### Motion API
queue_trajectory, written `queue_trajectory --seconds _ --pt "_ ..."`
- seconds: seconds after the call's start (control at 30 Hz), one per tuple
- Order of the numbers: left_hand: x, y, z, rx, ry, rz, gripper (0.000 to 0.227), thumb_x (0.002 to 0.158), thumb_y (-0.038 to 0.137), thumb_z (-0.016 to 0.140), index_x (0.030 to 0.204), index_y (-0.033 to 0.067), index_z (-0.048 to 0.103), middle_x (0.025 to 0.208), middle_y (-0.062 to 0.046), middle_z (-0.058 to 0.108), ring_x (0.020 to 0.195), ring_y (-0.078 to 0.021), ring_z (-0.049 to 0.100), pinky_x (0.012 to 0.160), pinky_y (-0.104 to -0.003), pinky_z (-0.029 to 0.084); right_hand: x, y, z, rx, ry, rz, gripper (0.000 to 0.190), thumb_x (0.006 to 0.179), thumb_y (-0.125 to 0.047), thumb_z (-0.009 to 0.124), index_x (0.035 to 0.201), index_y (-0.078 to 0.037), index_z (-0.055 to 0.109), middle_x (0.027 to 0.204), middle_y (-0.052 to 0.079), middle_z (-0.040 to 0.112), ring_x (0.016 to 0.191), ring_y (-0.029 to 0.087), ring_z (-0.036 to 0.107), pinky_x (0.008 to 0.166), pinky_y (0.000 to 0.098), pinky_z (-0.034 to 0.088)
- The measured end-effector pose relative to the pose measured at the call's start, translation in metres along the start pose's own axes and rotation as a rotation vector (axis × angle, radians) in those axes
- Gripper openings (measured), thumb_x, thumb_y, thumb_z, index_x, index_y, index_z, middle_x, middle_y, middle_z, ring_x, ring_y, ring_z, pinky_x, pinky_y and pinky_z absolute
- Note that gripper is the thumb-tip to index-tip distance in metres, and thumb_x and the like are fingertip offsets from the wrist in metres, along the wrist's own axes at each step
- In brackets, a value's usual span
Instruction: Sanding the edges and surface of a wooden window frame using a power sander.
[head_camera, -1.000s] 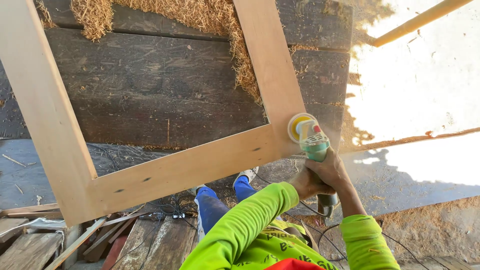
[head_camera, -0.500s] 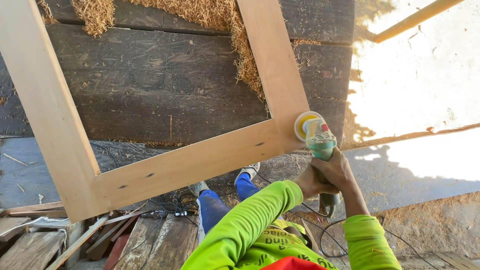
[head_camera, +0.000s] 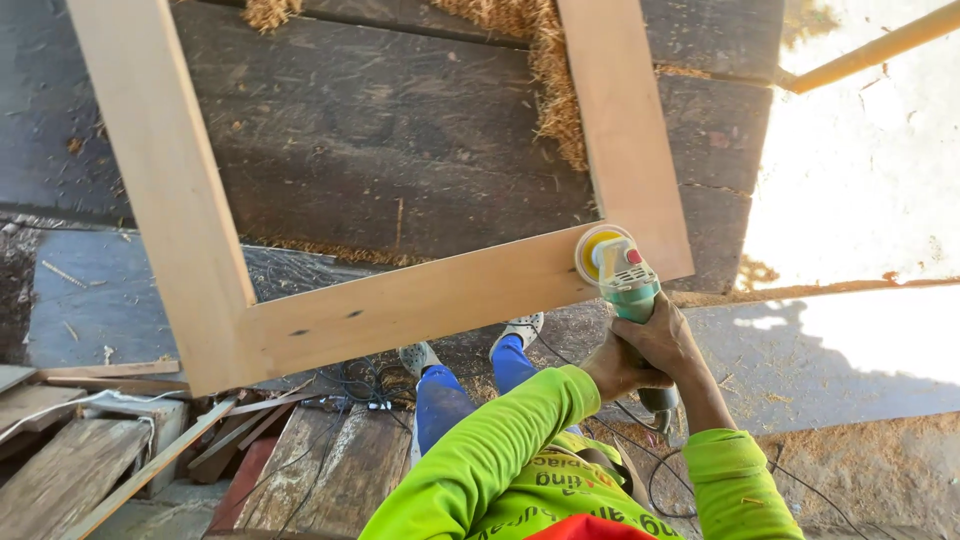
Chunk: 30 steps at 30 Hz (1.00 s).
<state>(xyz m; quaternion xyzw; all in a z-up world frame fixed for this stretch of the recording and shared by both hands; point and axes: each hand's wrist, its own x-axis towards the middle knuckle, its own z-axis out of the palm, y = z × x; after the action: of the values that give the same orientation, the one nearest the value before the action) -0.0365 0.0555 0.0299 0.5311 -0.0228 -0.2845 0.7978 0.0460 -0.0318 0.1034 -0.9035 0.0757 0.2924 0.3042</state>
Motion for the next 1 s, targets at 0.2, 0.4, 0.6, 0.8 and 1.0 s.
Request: queue_trajectory --seconds 0.2,0.4,0.6,0.8,1.0 --pt "-0.047 0.007 -0.03 0.135 0.039 0.095 0.063 0.079 0.025 0.086 0.134 0.0033 0.063 0.127 -0.014 0.07 0.119 -0.0255 0.066 0.109 -0.043 0.05 -0.011 -0.024 0.04 -0.088 -0.025 0.036 0.078 0.066 -0.034 0.086 0.13 0.003 0.059 0.119 0.023 0.072 0.113 0.037 0.069 0.098 0.046 0.054" --pt "-0.089 0.003 -0.054 0.234 0.053 0.11 0.065 0.083 0.024 0.084 0.14 0.0081 0.058 0.135 -0.01 0.067 0.129 -0.0241 0.06 0.116 -0.041 0.043 -0.036 -0.066 0.076 -0.162 -0.07 0.027 0.081 0.068 -0.036 0.086 0.133 0.001 0.057 0.12 0.023 0.071 0.113 0.037 0.069 0.099 0.0463 0.053" --pt "-0.132 -0.007 -0.073 -0.095 0.101 0.114 0.082 0.077 0.021 0.085 0.147 0.0095 0.044 0.138 -0.008 0.062 0.129 -0.0229 0.058 0.114 -0.041 0.046 -0.057 -0.097 0.116 -0.101 -0.125 -0.044 0.073 0.066 -0.031 0.085 0.127 0.0 0.062 0.117 0.021 0.073 0.109 0.033 0.072 0.096 0.0438 0.055" --pt "-0.18 0.001 -0.096 0.035 0.207 0.136 0.077 0.082 0.02 0.089 0.146 0.004 0.05 0.136 -0.012 0.065 0.125 -0.0239 0.062 0.111 -0.041 0.049 -0.08 -0.132 0.146 -0.136 -0.17 -0.008 0.071 0.07 -0.034 0.084 0.131 -0.003 0.063 0.119 0.022 0.074 0.112 0.032 0.072 0.099 0.0425 0.055" --pt "-0.211 0.004 -0.115 -0.162 0.263 0.198 0.08 0.077 0.024 0.092 0.142 0.0056 0.049 0.128 -0.007 0.065 0.119 -0.0204 0.062 0.104 -0.037 0.053 -0.085 -0.147 0.181 -0.098 -0.19 -0.147 0.076 0.066 -0.028 0.084 0.135 -0.004 0.06 0.123 0.019 0.072 0.116 0.031 0.069 0.102 0.0423 0.052"
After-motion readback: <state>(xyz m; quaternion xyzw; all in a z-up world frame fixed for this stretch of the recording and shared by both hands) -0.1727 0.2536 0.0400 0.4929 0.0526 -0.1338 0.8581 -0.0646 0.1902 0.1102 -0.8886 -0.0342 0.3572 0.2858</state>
